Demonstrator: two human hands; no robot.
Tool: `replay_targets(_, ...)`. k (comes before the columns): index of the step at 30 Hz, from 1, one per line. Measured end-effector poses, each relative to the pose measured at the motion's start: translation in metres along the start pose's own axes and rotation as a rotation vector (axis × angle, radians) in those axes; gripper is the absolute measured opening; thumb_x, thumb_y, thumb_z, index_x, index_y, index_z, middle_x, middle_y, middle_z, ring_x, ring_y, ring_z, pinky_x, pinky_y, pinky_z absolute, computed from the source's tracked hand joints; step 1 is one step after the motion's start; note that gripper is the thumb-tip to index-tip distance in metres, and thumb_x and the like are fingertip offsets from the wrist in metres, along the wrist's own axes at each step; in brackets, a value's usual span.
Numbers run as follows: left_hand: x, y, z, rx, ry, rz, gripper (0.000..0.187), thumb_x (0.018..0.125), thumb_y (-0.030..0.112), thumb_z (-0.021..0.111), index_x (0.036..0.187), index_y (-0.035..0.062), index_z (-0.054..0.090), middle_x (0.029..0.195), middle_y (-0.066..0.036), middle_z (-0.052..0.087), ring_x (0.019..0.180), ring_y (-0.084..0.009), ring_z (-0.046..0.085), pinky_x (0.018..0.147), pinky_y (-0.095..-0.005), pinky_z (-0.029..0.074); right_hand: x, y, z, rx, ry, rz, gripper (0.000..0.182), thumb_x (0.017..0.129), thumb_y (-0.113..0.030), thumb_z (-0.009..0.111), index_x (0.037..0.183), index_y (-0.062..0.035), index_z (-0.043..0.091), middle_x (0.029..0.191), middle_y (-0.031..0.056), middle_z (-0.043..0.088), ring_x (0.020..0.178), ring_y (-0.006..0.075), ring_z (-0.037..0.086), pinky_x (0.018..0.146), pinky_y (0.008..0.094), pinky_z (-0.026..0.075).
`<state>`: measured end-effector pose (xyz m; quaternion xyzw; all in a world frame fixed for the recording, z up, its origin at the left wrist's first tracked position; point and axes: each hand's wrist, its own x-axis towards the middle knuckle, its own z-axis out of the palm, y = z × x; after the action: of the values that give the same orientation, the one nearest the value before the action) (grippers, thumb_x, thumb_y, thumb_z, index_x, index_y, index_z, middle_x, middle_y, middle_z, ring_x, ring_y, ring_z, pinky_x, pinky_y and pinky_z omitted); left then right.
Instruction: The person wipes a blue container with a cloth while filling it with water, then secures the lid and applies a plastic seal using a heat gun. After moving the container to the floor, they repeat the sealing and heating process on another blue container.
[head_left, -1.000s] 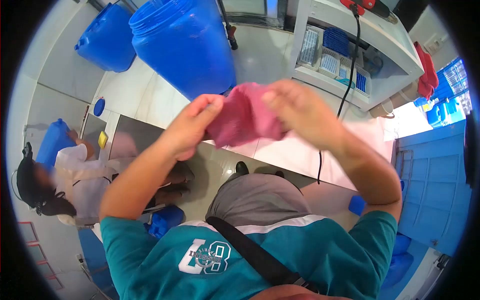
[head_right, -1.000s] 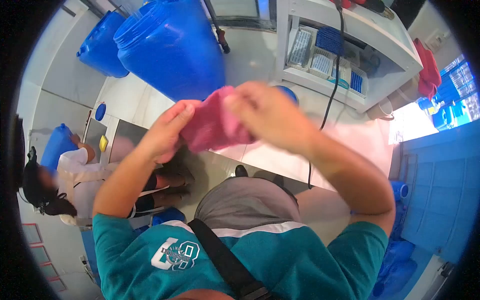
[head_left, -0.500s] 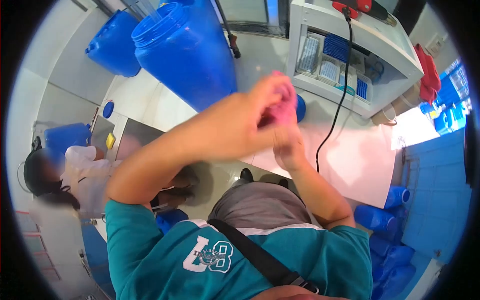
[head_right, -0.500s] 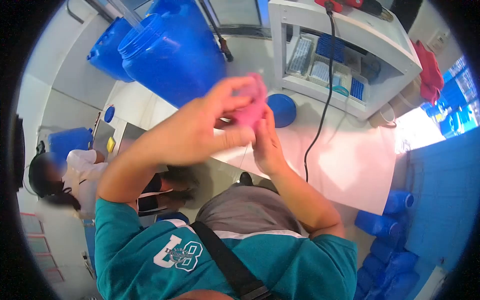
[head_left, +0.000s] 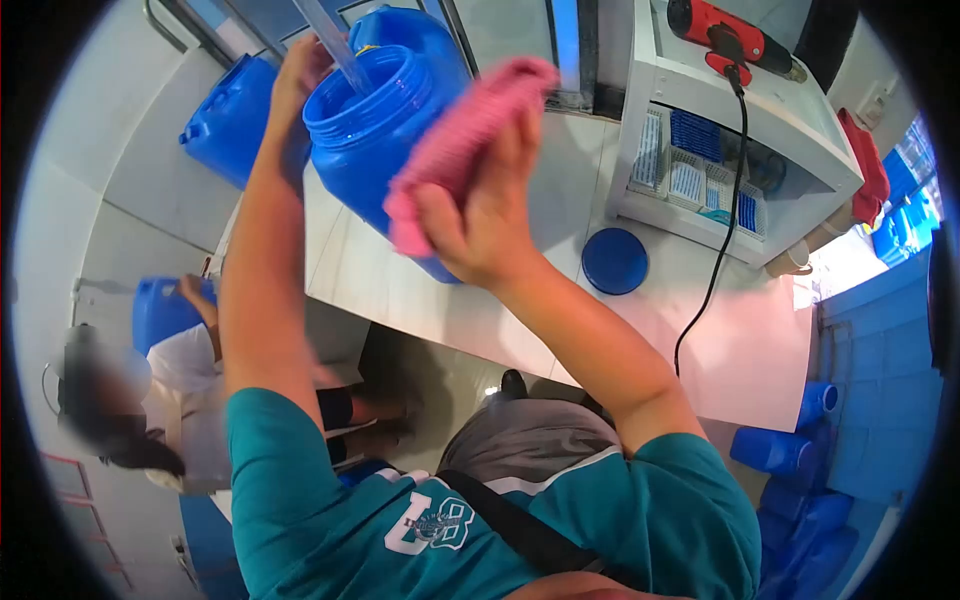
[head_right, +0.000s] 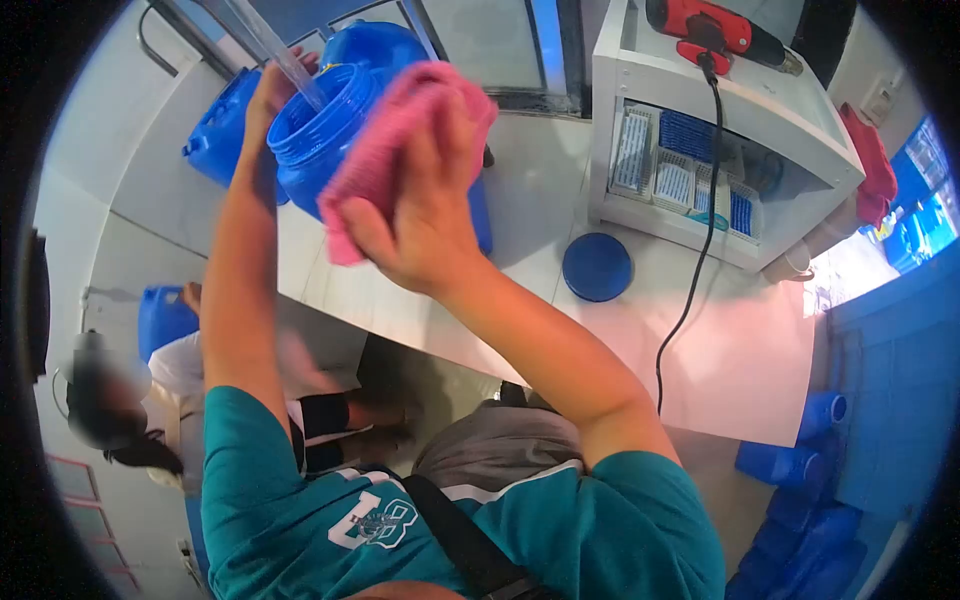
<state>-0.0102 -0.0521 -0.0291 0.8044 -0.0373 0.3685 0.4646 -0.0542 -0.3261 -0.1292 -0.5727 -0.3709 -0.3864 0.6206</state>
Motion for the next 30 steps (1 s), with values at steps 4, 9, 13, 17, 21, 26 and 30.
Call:
replay_targets(4, 0.005, -0.016, 0.009, -0.242, -0.230, -0.205, 0.055, 0.102, 0.041, 0.055, 0.141, 0.0026, 0.051, 0.123, -0.009, 0.065, 0.114, -0.0185, 0.062, 0.099, -0.0313, 0.048, -0.007, 0.011, 0.039, -0.344, -0.154, -0.070, 0.082, 0.083, -0.048, 0.076, 0.152, -0.0201, 0.042, 0.158, 0.0355, 0.019, 0.142, 0.0615, 0.022, 0.110, 0.0724, 0.023)
replay_targets(9, -0.011, 0.010, 0.011, -0.181, -0.268, -0.304, 0.058, 0.102, 0.046, 0.054, 0.141, 0.0045, 0.049, 0.125, -0.009, 0.061, 0.112, -0.0162, 0.061, 0.093, -0.0305, 0.050, -0.232, 0.086, 0.014, -0.525, -0.487, -0.005, 0.061, 0.081, -0.047, 0.079, 0.136, -0.0304, 0.058, 0.158, 0.0374, 0.016, 0.138, 0.0696, 0.017, 0.102, 0.0838, 0.021)
replay_targets(13, -0.006, 0.004, 0.013, -0.252, -0.269, -0.258, 0.053, 0.104, 0.039, 0.053, 0.147, 0.0083, 0.047, 0.134, -0.010, 0.058, 0.118, -0.0176, 0.059, 0.099, -0.0313, 0.049, -0.150, 0.075, 0.026, -0.511, -0.288, -0.325, 0.048, 0.083, -0.052, 0.074, 0.128, -0.0374, 0.064, 0.162, 0.0269, 0.020, 0.140, 0.0674, 0.018, 0.105, 0.0834, 0.018)
replay_targets(17, -0.002, 0.003, 0.003, 0.323, -0.399, 0.089, 0.047, 0.104, 0.027, 0.053, 0.147, 0.0082, 0.050, 0.149, -0.009, 0.051, 0.125, -0.0187, 0.058, 0.104, -0.0320, 0.047, -0.057, 0.029, 0.043, -0.603, -0.216, -0.300, 0.054, 0.084, -0.061, 0.068, 0.133, -0.0396, 0.062, 0.161, 0.0148, 0.032, 0.144, 0.0570, 0.022, 0.110, 0.0778, 0.018)
replay_targets(21, 0.003, -0.014, 0.002, -0.035, -0.311, -0.132, 0.043, 0.100, 0.019, 0.056, 0.139, 0.0015, 0.055, 0.146, -0.007, 0.051, 0.126, -0.0179, 0.055, 0.105, -0.0301, 0.044, -0.168, 0.068, 0.015, -0.668, -0.565, -0.491, 0.055, 0.091, -0.050, 0.059, 0.144, -0.0333, 0.056, 0.162, 0.0036, 0.035, 0.150, 0.0397, 0.025, 0.117, 0.0675, 0.016)
replay_targets(26, 0.005, -0.041, -0.009, -0.258, -0.417, -0.131, 0.038, 0.104, 0.026, 0.054, 0.131, 0.0022, 0.063, 0.138, -0.007, 0.054, 0.122, -0.0181, 0.055, 0.103, -0.0313, 0.045, -0.150, 0.062, 0.009, -0.742, -0.969, -0.662, 0.056, 0.093, -0.027, 0.052, 0.148, -0.0266, 0.051, 0.162, -0.0022, 0.036, 0.151, 0.0223, 0.028, 0.123, 0.0553, 0.011)
replay_targets(30, 0.013, -0.033, -0.012, -0.251, -0.508, -0.197, 0.040, 0.104, 0.029, 0.053, 0.134, 0.0035, 0.060, 0.138, -0.008, 0.055, 0.123, -0.0181, 0.055, 0.103, -0.0317, 0.046, -0.018, -0.009, 0.078, -0.735, -0.308, -0.590, 0.051, 0.088, -0.028, 0.057, 0.137, -0.0171, 0.062, 0.144, 0.0044, 0.056, 0.141, 0.0238, 0.045, 0.123, 0.0542, 0.019)
